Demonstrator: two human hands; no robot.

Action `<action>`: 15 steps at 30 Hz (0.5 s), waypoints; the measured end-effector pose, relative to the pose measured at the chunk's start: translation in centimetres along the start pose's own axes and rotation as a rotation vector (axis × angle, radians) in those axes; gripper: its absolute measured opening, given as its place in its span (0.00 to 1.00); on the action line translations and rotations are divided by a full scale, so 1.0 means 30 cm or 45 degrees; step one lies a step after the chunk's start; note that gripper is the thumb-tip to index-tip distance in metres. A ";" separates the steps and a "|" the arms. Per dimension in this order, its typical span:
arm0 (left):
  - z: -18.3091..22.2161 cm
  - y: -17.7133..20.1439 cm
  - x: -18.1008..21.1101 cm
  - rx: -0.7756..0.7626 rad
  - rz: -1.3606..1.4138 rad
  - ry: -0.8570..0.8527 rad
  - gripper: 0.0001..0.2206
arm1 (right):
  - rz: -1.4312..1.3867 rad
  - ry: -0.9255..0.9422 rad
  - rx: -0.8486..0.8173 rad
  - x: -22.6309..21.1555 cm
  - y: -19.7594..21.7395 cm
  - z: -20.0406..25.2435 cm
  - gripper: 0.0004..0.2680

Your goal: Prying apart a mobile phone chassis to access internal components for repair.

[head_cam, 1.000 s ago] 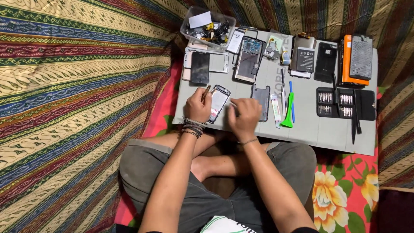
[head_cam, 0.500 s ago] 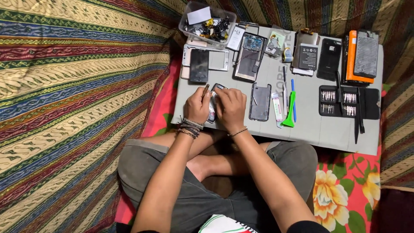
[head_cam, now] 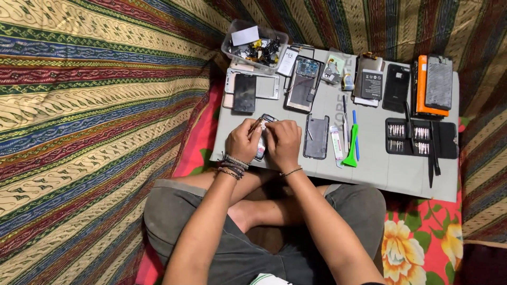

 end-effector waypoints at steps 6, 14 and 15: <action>-0.022 0.019 0.000 0.108 -0.474 -0.493 0.12 | -0.015 -0.027 0.057 -0.003 0.017 -0.011 0.02; 0.000 0.005 -0.032 0.203 -0.552 -0.516 0.12 | -0.007 0.026 -0.019 -0.023 -0.002 -0.015 0.03; 0.003 0.005 -0.036 0.209 -0.549 -0.514 0.12 | -0.002 0.018 -0.026 -0.019 -0.006 -0.012 0.03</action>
Point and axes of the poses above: each hand's wrist, its own z-axis away from the middle knuckle, its own y-axis out of the back of the hand, x = y × z, the point moved 7 cm from there along -z, towards the middle knuckle, and after that the axes turned 15 degrees about -z, right-handed, at the moved point
